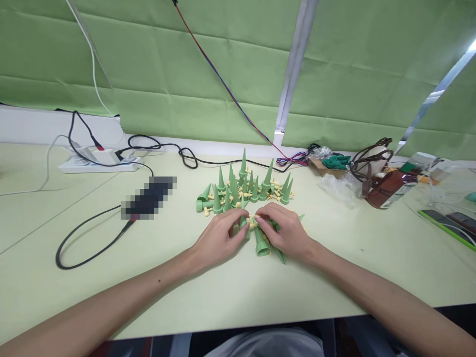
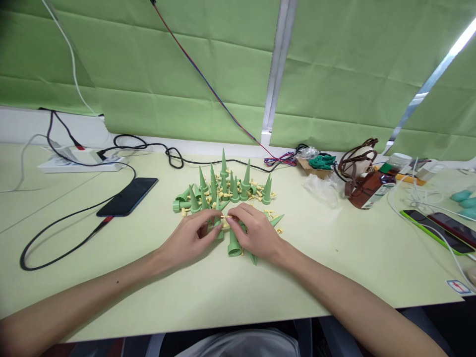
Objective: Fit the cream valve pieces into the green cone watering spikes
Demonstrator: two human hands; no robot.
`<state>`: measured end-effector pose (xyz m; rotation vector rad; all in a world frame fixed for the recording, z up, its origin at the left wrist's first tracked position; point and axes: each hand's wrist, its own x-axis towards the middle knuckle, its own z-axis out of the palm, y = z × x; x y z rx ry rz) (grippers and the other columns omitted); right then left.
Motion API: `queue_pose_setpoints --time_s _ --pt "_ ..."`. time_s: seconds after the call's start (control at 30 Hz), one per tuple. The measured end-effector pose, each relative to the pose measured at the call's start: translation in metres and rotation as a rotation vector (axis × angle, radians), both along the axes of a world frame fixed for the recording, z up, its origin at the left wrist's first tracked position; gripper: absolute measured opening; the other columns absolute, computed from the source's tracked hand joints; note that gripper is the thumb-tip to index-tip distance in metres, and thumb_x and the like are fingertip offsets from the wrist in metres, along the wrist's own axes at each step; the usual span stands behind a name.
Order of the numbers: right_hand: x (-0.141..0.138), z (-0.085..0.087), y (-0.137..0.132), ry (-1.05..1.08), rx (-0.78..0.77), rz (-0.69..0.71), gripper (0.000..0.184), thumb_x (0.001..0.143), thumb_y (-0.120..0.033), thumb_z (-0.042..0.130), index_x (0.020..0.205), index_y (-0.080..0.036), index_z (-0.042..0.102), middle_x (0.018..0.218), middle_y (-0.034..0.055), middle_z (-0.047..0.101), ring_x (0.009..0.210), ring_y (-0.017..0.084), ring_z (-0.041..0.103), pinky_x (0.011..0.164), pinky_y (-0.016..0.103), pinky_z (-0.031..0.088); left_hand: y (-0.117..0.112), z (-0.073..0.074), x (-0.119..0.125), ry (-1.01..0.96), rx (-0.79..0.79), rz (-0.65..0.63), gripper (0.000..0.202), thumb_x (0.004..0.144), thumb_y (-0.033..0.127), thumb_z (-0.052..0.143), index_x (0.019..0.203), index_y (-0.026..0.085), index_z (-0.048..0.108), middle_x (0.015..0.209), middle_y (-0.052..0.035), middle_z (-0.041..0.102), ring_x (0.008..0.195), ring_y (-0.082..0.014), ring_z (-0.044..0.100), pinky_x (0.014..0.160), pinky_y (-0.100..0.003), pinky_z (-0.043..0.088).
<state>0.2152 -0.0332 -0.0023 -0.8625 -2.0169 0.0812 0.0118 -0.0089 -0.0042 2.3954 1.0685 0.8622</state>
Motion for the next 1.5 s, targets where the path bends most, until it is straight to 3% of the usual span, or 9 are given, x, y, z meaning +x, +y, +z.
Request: queue_pose_setpoints --time_s 0.23,1.5 --pt "0.0007 -0.0004 0.0001 0.004 0.000 0.003 0.010 0.098 -0.014 0.052 0.097 -0.020 0.060 0.083 0.0046 0.064 0.076 0.017 0.060 0.068 0.029 0.050 0.0000 -0.0003 -0.0013 -0.041 -0.005 -0.002 0.020 0.097 0.029 0.052 0.112 0.020 0.062 0.093 -0.0015 0.067 0.060 -0.0102 0.053 0.057 -0.023 0.042" --pt "0.0016 -0.0015 0.0016 -0.018 -0.045 0.012 0.010 0.099 -0.017 0.051 0.097 -0.020 0.060 0.084 0.0047 0.064 0.077 0.018 0.060 0.069 0.030 0.051 -0.0004 0.0015 -0.0010 -0.083 -0.059 -0.071 0.026 0.098 0.024 0.049 0.115 0.020 0.067 0.089 -0.0036 0.060 0.065 -0.0121 0.054 0.055 -0.022 0.043"
